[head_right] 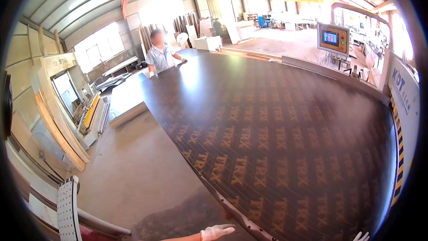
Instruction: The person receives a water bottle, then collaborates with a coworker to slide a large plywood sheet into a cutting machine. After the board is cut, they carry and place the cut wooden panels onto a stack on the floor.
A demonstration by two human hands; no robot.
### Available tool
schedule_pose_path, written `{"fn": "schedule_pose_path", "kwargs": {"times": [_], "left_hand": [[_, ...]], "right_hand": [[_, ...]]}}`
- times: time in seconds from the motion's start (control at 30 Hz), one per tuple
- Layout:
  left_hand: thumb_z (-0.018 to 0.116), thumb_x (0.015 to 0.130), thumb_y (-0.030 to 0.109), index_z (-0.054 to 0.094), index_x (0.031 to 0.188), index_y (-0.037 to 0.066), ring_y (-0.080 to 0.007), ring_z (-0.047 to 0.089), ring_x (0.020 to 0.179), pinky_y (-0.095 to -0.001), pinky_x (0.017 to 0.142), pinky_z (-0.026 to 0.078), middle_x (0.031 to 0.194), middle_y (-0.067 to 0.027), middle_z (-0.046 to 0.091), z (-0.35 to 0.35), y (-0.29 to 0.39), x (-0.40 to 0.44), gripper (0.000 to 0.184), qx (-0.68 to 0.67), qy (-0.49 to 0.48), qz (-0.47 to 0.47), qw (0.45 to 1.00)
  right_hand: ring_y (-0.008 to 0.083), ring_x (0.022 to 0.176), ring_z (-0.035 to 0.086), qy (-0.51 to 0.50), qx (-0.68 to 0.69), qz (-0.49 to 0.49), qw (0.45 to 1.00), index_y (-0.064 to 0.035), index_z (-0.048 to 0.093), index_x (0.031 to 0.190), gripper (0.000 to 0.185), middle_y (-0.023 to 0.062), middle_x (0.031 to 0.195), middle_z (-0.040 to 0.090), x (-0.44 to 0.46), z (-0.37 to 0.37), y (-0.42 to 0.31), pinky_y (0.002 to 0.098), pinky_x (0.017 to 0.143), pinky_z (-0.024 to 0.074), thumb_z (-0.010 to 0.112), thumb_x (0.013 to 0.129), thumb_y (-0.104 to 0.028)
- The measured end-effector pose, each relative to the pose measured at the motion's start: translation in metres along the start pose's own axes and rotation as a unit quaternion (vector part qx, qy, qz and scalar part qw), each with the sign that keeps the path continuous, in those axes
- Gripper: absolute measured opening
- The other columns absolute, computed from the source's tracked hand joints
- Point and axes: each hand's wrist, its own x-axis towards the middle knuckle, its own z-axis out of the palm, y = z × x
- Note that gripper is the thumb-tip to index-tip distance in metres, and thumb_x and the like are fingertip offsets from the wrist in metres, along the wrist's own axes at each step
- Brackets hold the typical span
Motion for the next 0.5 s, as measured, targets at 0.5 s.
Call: {"fn": "schedule_pose_path", "kwargs": {"times": [0.5], "left_hand": [[0.064, 0.101, 0.061, 0.051, 0.157, -0.001, -0.0339, 0.052, 0.148, -0.0365, 0.122, 0.038, 0.154, -0.0256, 0.058, 0.041, -0.045, 0.045, 0.084, -0.374, -0.033, -0.053, 0.925]], "right_hand": [[0.0465, 0.131, 0.062, -0.292, 0.306, -0.033, 0.905, 0.0031, 0.061, 0.146, 0.073, 0.0311, 0.141, 0.065, -0.028, -0.088, -0.082, 0.0487, 0.114, 0.0462, 0.066, 0.101, -0.054]]}}
